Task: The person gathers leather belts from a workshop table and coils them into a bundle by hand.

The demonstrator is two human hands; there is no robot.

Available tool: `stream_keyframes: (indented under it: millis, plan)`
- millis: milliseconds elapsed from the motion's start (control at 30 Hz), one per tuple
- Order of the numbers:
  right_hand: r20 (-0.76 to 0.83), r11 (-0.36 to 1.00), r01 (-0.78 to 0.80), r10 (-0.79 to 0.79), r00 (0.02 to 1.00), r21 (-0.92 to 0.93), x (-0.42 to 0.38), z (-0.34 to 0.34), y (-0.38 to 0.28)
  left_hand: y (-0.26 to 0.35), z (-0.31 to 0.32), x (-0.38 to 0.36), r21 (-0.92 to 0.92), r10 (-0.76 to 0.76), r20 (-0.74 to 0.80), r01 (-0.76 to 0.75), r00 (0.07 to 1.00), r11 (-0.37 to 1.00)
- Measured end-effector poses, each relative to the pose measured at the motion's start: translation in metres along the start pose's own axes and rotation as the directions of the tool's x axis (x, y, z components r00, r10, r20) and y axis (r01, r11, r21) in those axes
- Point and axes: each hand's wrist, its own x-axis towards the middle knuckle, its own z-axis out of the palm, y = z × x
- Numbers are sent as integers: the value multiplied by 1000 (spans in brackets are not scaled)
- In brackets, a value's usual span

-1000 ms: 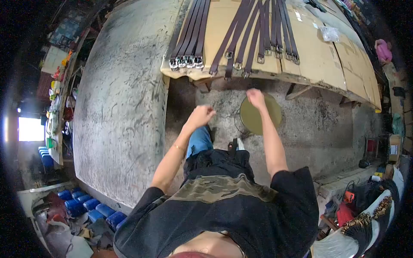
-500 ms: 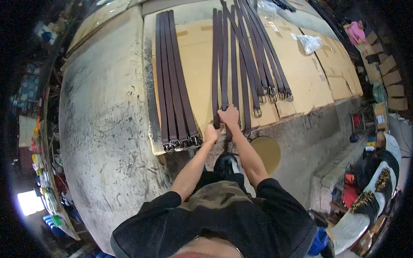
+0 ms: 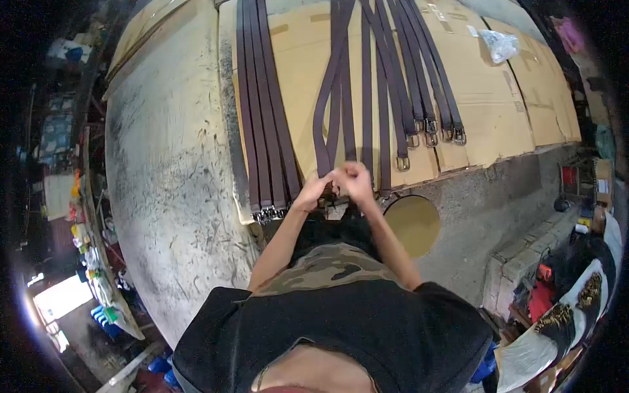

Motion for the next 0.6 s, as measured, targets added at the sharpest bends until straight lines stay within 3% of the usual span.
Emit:
stream_keyframes:
  millis: [33,67,100,133,167,233,300,333,400,467,533,567,600]
  plan:
    - [-23,886,-245,276,961,395,18,-2,-8,8,4,-4,4,6,-14,-6,1000,1000]
    - [-11,885,-243,269,963,397,42,0,-6,24,11,-15,138,45,-11,-43,999,990]
    - [298,706,-446,333,894,549,68,7,2,42,19,-26,276,78,8,-77,997,958]
    - [567,481,-630,291,771,610,91,8,1,58,28,-36,288,4,-7,-2,1000,958]
    - [635,391,-690,281,720,609,108,17,-14,64,34,-41,364,0,5,-2,1000,931]
    - [430,501,-537,323,843,678,166,54,0,79,48,-60,454,-8,-121,63,993,889]
    - [478,436,-565,302,825,700,206,65,-12,87,53,-77,392,-1,-162,65,987,918]
    - [488,448,-532,220,845,719,222,65,-22,87,56,-87,356,16,-200,58,980,933]
    - [506,450,-511,142,851,732,238,55,-37,90,53,-105,453,12,-242,102,970,886]
    - [529,569,-407,-58,847,714,269,38,-67,96,60,-126,453,0,-277,131,961,882]
    - [350,492,-371,139,926,788,313,24,-100,98,58,-146,415,6,-329,138,944,899]
    - [322,566,-236,-54,945,789,341,7,-110,100,56,-153,429,-39,-329,187,944,884]
    - [265,603,-194,-31,964,774,357,-5,-138,100,53,-166,433,-88,-339,238,937,870]
